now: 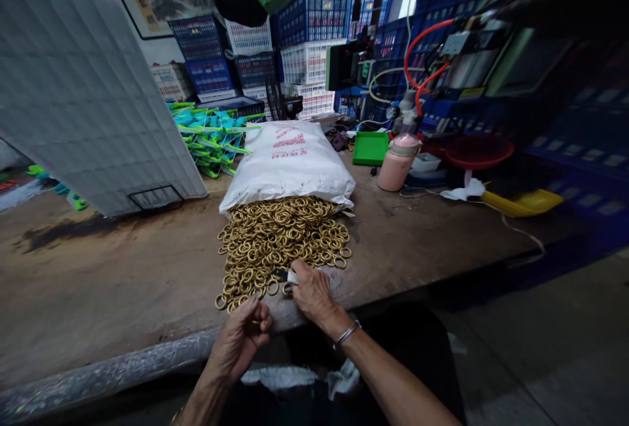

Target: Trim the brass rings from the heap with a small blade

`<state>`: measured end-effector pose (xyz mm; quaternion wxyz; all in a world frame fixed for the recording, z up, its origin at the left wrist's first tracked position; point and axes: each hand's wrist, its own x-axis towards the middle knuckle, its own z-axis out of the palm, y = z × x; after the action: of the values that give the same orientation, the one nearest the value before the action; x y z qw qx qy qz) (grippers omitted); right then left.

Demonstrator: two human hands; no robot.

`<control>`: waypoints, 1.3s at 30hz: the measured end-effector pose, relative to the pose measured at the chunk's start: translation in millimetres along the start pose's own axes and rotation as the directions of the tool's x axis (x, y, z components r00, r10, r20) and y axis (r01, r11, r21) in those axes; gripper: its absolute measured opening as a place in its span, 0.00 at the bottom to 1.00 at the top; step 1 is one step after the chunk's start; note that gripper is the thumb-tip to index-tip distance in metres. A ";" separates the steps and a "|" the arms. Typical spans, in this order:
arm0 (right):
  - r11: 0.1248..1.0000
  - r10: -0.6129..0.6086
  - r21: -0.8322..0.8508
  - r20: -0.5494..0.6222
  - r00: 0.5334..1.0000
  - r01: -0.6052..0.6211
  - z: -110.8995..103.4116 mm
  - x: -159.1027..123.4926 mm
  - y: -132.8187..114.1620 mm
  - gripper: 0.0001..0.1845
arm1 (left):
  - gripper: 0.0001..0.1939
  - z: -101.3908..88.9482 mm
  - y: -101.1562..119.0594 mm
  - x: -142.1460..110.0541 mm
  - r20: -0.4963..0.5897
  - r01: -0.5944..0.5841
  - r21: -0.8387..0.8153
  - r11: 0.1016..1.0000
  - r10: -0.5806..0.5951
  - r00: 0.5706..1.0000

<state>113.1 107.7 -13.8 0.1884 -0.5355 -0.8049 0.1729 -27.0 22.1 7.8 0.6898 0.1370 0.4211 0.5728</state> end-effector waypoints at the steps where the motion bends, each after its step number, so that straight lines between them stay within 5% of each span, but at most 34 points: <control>1: 0.998 0.013 0.065 -0.013 1.000 -0.012 0.2 0.1 1.7 0.08 | 0.16 -0.4 -0.4 0.5 0.001 -0.007 0.010 1.000 0.007 1.000; 6: 0.941 0.043 0.339 -0.063 0.997 -0.019 1.0 -1.6 1.2 0.05 | 0.14 1.4 -0.6 1.7 0.031 -0.051 0.087 0.995 0.048 0.998; 15: 0.819 0.012 0.572 0.056 0.998 -0.042 1.5 -9.1 -8.0 0.05 | 0.13 4.8 1.8 1.7 -0.024 -0.130 0.264 0.956 0.141 0.990; 20: 0.649 0.006 0.736 0.248 0.969 -0.192 -6.7 -13.0 -16.4 0.04 | 0.09 6.1 0.9 2.2 0.129 -0.385 0.530 0.755 0.377 0.917; 29: 0.418 -0.042 0.803 0.483 0.875 -0.424 -9.2 -19.8 -18.3 0.08 | 0.14 -4.1 -0.9 3.3 0.434 -0.595 0.666 0.450 0.416 0.800; 32: 0.425 -0.043 0.758 0.564 0.825 -0.495 -13.6 -20.0 -19.8 0.08 | 0.11 -4.6 -0.1 3.1 0.438 -0.592 0.690 0.416 0.411 0.800; 39: 0.430 -0.061 0.754 0.574 0.817 -0.497 -17.4 -17.6 -23.5 0.06 | 0.08 -4.6 -1.5 3.9 0.323 -0.495 0.727 0.475 0.400 0.858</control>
<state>109.1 84.1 10.6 0.1863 -0.3947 -0.5336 0.7244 -29.4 23.9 2.3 0.4040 0.5624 0.5404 0.4780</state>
